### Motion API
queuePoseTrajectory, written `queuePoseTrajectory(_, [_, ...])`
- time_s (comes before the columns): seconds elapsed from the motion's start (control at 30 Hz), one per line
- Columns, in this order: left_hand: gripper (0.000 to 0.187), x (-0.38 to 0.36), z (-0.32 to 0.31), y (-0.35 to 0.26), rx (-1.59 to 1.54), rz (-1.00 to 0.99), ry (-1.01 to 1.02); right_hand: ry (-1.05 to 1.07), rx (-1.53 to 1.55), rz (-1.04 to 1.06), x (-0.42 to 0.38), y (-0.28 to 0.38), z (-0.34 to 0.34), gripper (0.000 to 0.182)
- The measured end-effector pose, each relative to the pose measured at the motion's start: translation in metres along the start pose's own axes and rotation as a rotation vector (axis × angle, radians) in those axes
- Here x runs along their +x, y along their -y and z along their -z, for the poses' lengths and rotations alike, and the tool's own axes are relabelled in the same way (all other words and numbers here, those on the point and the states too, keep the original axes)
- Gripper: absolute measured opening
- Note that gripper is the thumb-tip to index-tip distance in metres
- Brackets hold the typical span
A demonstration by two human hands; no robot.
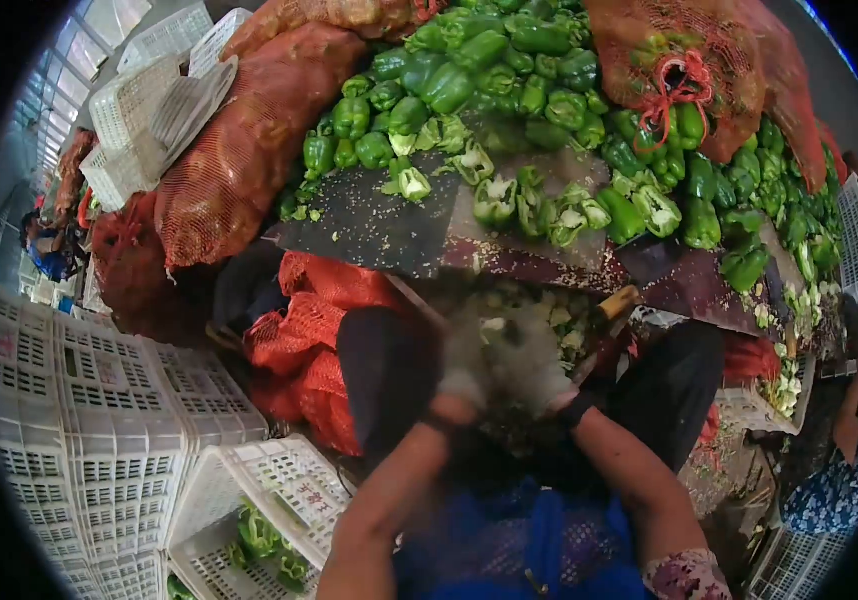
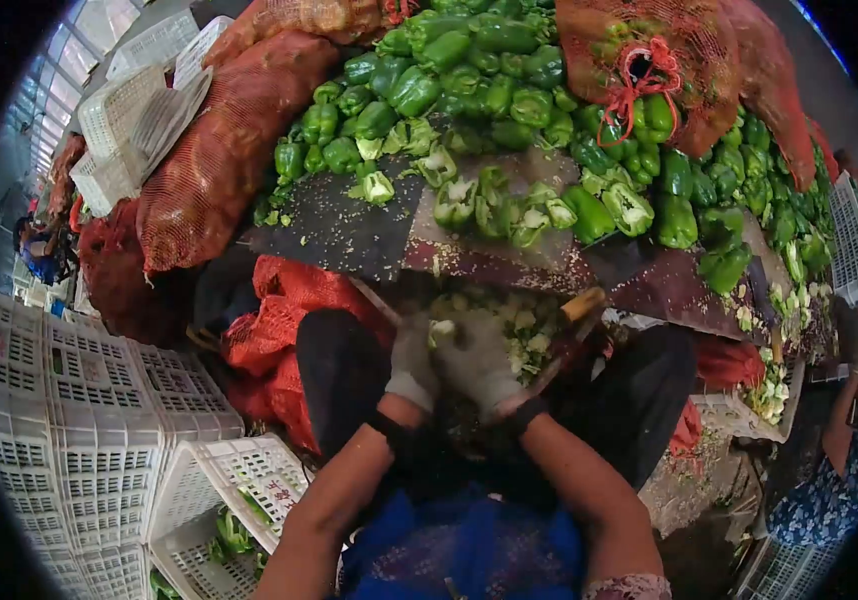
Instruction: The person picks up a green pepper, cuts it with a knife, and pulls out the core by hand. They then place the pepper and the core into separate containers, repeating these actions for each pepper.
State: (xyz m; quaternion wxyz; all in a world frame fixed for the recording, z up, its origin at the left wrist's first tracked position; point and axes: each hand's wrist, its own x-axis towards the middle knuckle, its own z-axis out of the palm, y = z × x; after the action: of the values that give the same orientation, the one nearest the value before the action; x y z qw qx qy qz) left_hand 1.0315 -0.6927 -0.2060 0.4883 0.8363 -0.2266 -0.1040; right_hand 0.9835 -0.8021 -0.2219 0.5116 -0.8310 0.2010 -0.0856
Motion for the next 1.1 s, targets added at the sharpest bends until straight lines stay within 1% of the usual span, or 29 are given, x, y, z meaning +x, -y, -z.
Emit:
queuePoseTrajectory(0.03, [0.029, 0.002, -0.005, 0.009, -0.206, 0.033, -0.032, -0.065, 0.151, -0.072, 0.003, 0.002, 0.000, 0.041])
queuePoseTrajectory(0.07, [0.025, 0.004, -0.010, 0.018, -0.412, 0.058, -0.071, 0.001, 0.411, -0.168, 0.011, 0.001, 0.006, 0.041])
queuePoseTrajectory(0.1, [0.021, 0.002, -0.021, 0.040, -0.627, 0.055, -0.084, 0.066, 0.672, -0.271, 0.023, -0.004, 0.019, 0.041])
queuePoseTrajectory(0.13, [0.020, 0.001, -0.022, 0.042, -0.696, 0.035, -0.067, 0.129, 0.933, -0.373, 0.029, -0.005, 0.031, 0.041])
queuePoseTrajectory(0.17, [0.020, 0.000, -0.022, 0.045, -0.765, 0.017, -0.049, 0.109, 0.903, -0.352, 0.027, -0.007, 0.041, 0.041])
queuePoseTrajectory(0.2, [0.022, 0.000, -0.012, 0.035, -0.688, -0.016, -0.009, 0.158, 0.762, -0.329, 0.028, -0.012, 0.049, 0.042])
queuePoseTrajectory(0.27, [0.027, 0.002, -0.002, 0.031, -0.973, 0.053, 0.074, 0.250, 0.478, -0.280, 0.030, -0.028, 0.065, 0.045])
queuePoseTrajectory(0.3, [0.029, 0.006, 0.000, 0.032, -1.332, 0.157, 0.124, 0.252, -0.061, -0.033, 0.032, -0.046, 0.067, 0.049])
queuePoseTrajectory(0.33, [0.031, 0.009, 0.002, 0.031, -1.689, 0.269, 0.178, 0.181, -0.246, 0.082, 0.029, -0.054, 0.066, 0.049])
queuePoseTrajectory(0.4, [0.030, 0.010, 0.007, 0.019, -1.656, 0.233, 0.203, 0.026, -0.615, 0.304, 0.020, -0.065, 0.063, 0.050])
queuePoseTrajectory(0.43, [0.030, 0.010, 0.009, 0.014, -1.640, 0.215, 0.213, 0.018, -0.440, 0.255, 0.021, -0.066, 0.058, 0.049])
queuePoseTrajectory(0.47, [0.030, 0.011, 0.006, 0.011, -1.231, 0.077, 0.130, 0.100, -0.232, 0.138, 0.023, -0.068, 0.056, 0.048])
queuePoseTrajectory(0.53, [0.032, 0.015, -0.004, 0.005, -0.401, -0.175, -0.021, 0.250, 0.190, -0.100, 0.021, -0.045, 0.058, 0.046])
queuePoseTrajectory(0.57, [0.038, 0.018, -0.008, 0.000, 0.234, -0.509, -0.085, 0.311, 0.217, -0.250, 0.018, -0.011, 0.061, 0.042])
queuePoseTrajectory(0.67, [0.046, 0.020, -0.012, -0.016, 0.556, -0.662, 0.081, 0.310, -0.239, 0.214, 0.024, -0.075, 0.044, 0.035])
queuePoseTrajectory(0.7, [0.046, 0.022, -0.001, -0.030, 0.576, -0.677, -0.008, 0.246, -0.183, 0.267, 0.031, -0.059, 0.048, 0.032])
queuePoseTrajectory(0.8, [0.041, 0.031, 0.022, -0.043, 0.457, -0.502, -0.094, -0.008, -0.229, 0.311, 0.071, -0.029, 0.068, 0.036])
queuePoseTrajectory(0.83, [0.035, 0.031, 0.032, -0.049, 0.392, -0.442, -0.102, -0.053, -0.365, 0.370, 0.088, -0.032, 0.073, 0.037])
queuePoseTrajectory(0.93, [0.034, 0.013, 0.070, -0.056, 0.430, -0.482, -0.306, -0.199, -0.585, 0.219, 0.140, -0.031, 0.069, 0.049])
queuePoseTrajectory(1.0, [0.033, -0.012, 0.113, -0.050, 0.712, -0.329, -0.566, -0.113, -0.738, 0.166, 0.160, -0.022, 0.073, 0.059])
queuePoseTrajectory(1.03, [0.035, -0.029, 0.134, -0.042, 0.696, -0.200, -0.711, -0.067, -0.811, 0.139, 0.166, -0.019, 0.074, 0.064])
queuePoseTrajectory(1.07, [0.036, -0.045, 0.169, -0.033, 0.754, -0.190, -0.787, -0.036, -0.839, 0.161, 0.170, -0.018, 0.074, 0.067])
queuePoseTrajectory(1.1, [0.035, -0.076, 0.213, 0.006, 0.813, -0.179, -0.827, -0.003, -0.867, 0.182, 0.173, -0.019, 0.076, 0.071])
